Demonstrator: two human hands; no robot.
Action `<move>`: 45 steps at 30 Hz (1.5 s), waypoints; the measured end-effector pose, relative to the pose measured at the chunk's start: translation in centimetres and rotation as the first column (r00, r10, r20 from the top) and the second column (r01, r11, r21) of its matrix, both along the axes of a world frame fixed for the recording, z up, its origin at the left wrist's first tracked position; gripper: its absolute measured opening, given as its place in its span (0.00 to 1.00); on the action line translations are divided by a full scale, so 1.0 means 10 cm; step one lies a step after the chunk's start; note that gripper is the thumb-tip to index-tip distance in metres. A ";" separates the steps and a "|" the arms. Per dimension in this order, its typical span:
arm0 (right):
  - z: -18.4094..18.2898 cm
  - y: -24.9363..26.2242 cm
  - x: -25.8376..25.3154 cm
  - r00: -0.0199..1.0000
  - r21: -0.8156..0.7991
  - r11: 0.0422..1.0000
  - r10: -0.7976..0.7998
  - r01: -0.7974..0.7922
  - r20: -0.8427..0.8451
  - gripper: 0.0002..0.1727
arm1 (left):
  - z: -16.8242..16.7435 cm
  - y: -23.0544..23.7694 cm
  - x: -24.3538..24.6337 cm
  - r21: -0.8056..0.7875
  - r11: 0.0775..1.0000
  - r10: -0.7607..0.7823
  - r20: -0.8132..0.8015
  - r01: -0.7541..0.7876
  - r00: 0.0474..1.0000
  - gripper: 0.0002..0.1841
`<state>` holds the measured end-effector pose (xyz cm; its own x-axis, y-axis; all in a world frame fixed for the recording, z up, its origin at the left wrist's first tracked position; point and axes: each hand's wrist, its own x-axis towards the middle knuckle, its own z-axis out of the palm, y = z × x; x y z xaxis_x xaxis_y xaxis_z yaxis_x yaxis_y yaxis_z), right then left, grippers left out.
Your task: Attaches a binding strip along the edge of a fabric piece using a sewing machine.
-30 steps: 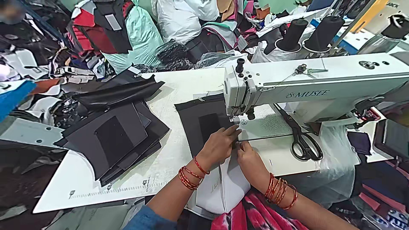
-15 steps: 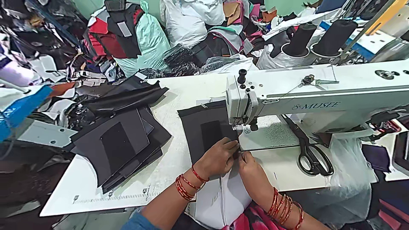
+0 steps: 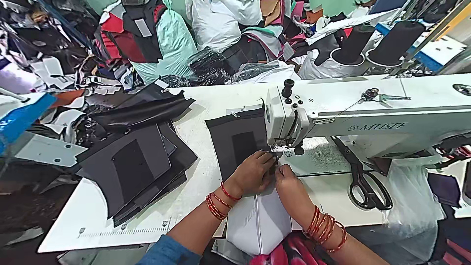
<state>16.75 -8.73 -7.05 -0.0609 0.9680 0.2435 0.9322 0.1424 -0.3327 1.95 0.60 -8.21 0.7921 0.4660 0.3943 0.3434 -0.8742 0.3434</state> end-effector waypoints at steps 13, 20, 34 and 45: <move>0.29 0.33 0.06 0.990 -0.368 0.930 -0.033 -0.020 -0.139 0.19 | 0.05 0.31 0.02 -0.010 0.999 -0.043 -0.033 0.042 0.999 0.16; 0.22 0.27 0.27 0.925 -0.297 0.954 -0.084 -0.033 -0.371 0.23 | 0.16 0.03 -0.04 -0.293 0.947 0.118 -0.065 -0.132 0.991 0.19; 0.14 0.11 0.36 0.780 -0.359 0.933 -0.227 0.003 -0.584 0.18 | 0.13 -0.14 -0.09 -0.349 0.923 0.178 0.011 -0.163 0.984 0.19; 0.31 0.12 0.36 0.928 -0.386 0.912 -0.016 -0.139 -0.373 0.21 | 0.09 -0.10 -0.09 -0.252 0.964 0.090 0.008 -0.085 0.996 0.25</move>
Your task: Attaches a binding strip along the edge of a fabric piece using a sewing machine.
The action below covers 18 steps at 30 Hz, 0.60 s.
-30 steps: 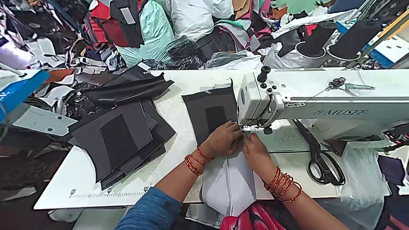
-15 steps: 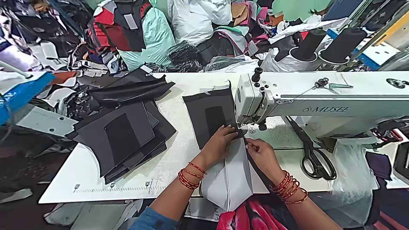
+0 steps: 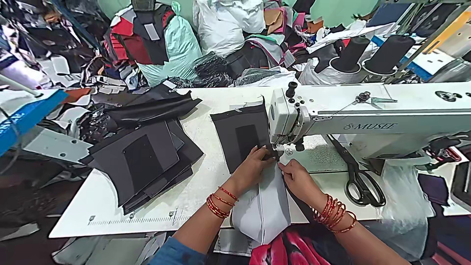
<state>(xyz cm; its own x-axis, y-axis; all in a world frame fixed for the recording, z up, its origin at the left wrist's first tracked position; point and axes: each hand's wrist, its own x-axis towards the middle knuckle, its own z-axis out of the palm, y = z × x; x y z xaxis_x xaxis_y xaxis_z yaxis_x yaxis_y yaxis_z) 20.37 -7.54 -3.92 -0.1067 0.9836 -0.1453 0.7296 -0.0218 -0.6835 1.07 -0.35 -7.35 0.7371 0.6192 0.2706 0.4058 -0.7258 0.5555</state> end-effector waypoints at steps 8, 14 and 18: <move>0.02 -0.02 -0.17 0.972 -0.001 0.998 0.057 -0.059 0.228 0.22 | 0.04 -0.01 -0.01 -0.034 0.999 -0.001 -0.020 0.001 1.000 0.27; -0.11 -0.08 -0.29 0.916 0.197 0.976 0.001 -0.088 0.402 0.17 | 0.03 -0.02 0.02 -0.032 0.999 0.032 0.017 -0.031 0.999 0.22; -0.15 -0.09 -0.29 0.918 0.260 0.961 -0.019 -0.092 0.396 0.15 | 0.03 0.00 0.03 0.003 1.000 0.003 -0.011 -0.003 1.000 0.26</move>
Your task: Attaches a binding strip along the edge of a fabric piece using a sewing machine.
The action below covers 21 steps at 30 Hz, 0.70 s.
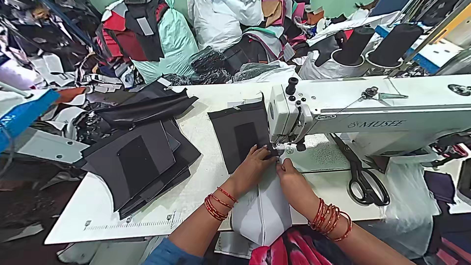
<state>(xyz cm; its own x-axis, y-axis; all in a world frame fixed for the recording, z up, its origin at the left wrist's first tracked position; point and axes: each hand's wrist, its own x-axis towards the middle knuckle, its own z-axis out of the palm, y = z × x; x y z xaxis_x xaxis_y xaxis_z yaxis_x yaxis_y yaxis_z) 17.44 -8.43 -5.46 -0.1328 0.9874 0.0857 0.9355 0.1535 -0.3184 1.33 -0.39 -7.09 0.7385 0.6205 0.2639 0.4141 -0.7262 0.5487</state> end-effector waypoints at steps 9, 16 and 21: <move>0.11 0.11 0.01 1.000 -0.173 0.985 -0.015 0.013 -0.013 0.19 | 0.03 0.08 0.01 0.026 1.000 -0.015 -0.088 0.018 0.996 0.28; 0.25 0.28 0.03 0.998 -0.378 0.926 -0.033 0.008 -0.059 0.23 | 0.00 0.14 0.03 0.005 0.999 0.040 -0.011 -0.040 0.999 0.28; 0.21 0.26 0.04 0.997 -0.342 0.939 -0.035 0.008 -0.074 0.22 | -0.01 0.13 0.03 -0.020 0.999 0.048 0.011 -0.048 0.999 0.26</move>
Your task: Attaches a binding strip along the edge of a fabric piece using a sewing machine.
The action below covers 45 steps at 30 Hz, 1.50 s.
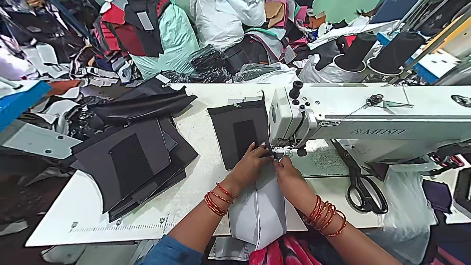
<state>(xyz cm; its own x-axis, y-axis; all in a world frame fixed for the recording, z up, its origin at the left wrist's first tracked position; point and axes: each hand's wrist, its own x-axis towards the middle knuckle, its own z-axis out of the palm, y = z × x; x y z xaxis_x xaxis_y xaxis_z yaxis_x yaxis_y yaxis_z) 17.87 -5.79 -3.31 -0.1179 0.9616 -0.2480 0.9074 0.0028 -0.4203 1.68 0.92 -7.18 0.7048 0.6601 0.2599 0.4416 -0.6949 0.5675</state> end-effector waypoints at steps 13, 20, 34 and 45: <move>0.10 0.19 -0.03 1.000 -0.131 0.991 -0.023 0.023 0.000 0.24 | -0.03 0.12 0.02 -0.024 0.999 0.023 -0.007 -0.024 1.000 0.22; 0.07 0.17 -0.02 0.999 -0.102 0.994 -0.031 0.029 -0.019 0.24 | -0.05 0.12 0.02 -0.020 0.999 0.045 0.013 -0.045 0.999 0.20; 0.11 0.23 -0.03 1.000 -0.143 0.990 -0.018 0.021 0.023 0.24 | 0.00 0.11 0.05 -0.057 0.996 0.067 -0.021 -0.068 0.998 0.21; 0.11 0.20 -0.01 0.999 -0.139 0.990 -0.028 0.026 -0.016 0.25 | -0.05 0.08 0.03 0.057 0.997 0.048 0.047 -0.050 0.998 0.18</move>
<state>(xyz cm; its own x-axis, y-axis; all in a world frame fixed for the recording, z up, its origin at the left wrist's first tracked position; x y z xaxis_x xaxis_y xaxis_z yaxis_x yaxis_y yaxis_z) 17.75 -3.78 -2.24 -0.0978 0.9208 -0.3776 0.8987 -0.0813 -0.4311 2.00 1.76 -7.67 0.6586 0.6765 0.3296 0.4505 -0.7053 0.5473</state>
